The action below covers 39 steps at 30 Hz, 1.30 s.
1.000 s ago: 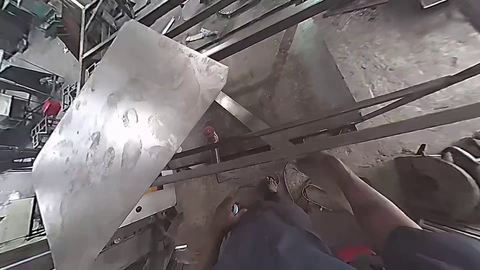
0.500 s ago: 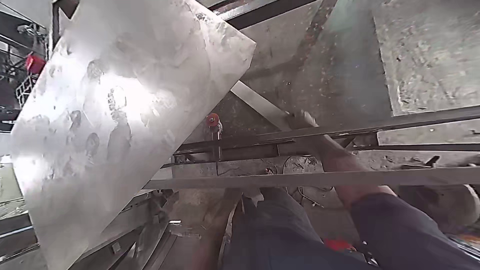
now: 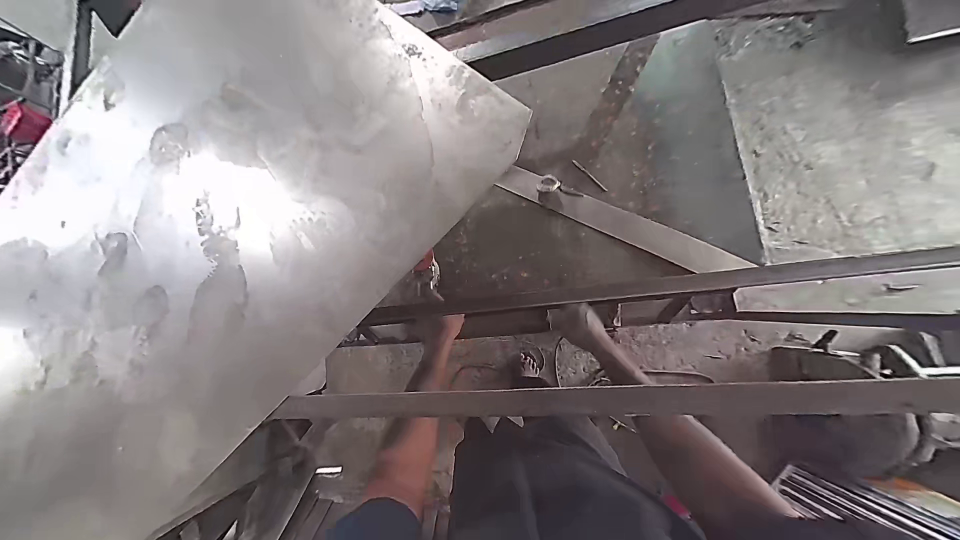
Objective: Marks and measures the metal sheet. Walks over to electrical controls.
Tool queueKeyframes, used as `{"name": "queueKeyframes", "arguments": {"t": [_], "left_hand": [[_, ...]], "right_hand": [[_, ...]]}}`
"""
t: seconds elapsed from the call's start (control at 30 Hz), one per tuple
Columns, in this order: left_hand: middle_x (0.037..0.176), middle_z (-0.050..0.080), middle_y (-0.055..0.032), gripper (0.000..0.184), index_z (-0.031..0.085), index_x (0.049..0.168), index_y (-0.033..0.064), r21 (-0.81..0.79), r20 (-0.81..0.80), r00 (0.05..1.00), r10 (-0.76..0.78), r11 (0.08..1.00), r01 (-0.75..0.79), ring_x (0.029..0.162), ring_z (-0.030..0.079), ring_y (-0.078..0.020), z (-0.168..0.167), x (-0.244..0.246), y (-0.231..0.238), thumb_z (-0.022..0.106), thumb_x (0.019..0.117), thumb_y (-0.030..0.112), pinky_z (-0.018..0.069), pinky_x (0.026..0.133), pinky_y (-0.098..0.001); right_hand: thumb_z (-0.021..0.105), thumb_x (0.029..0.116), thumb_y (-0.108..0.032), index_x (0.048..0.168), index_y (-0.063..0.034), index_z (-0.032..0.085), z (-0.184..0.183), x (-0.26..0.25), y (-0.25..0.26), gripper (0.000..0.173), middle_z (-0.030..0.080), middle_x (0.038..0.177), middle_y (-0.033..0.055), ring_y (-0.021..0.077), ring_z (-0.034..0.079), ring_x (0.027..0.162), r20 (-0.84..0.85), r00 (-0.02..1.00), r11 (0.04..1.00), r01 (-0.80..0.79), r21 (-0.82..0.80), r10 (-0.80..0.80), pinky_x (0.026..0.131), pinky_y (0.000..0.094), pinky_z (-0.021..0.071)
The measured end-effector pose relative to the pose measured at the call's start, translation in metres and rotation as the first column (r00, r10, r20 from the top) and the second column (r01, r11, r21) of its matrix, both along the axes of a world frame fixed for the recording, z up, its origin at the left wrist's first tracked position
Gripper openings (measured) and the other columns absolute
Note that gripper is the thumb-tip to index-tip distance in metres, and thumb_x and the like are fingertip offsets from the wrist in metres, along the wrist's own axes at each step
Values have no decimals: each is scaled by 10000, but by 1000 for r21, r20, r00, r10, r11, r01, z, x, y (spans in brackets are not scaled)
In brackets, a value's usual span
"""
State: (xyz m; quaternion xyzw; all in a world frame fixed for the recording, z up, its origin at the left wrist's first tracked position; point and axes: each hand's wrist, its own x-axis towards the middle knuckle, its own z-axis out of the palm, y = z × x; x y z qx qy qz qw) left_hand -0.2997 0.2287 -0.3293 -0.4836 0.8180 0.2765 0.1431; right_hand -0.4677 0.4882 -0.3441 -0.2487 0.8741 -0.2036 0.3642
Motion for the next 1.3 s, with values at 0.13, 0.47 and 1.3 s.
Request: {"name": "queueKeyframes", "arguments": {"t": [0.13, 0.47, 1.3], "left_hand": [[1324, 648, -249, 538, 599, 1364, -42, 122, 86, 993, 83, 988, -93, 1294, 593, -362, -38, 22, -36, 643, 1002, 354, 429, 1120, -532], [1392, 574, -290, 795, 446, 1459, -93, 347, -242, 939, 246, 925, -153, 1305, 561, -374, -4, 103, -1, 841, 846, 222, 454, 1109, -500], [1115, 698, -197, 799, 424, 1433, 28, 320, -492, 774, -398, 744, 586, 1024, 709, -339, 181, 266, 170, 801, 793, 324, 583, 881, -572]], "right_hand": [[703, 966, -315, 1287, -41, 667, -5, 95, 72, 424, 669, 1265, 203, 344, 626, 1185, 321, 946, 993, 4, 119, -42, 1053, 542, 457], [517, 1053, -423, 1281, -123, 672, 36, 175, 50, 408, 716, 1152, 91, 215, 687, 1051, 286, 948, 974, 182, -132, -138, 977, 489, 531], [118, 1001, -745, 1263, -171, 552, 193, 347, 8, 765, 696, 934, 28, 148, 688, 798, 756, 536, -37, 806, -590, -375, 677, 371, 608]]}}
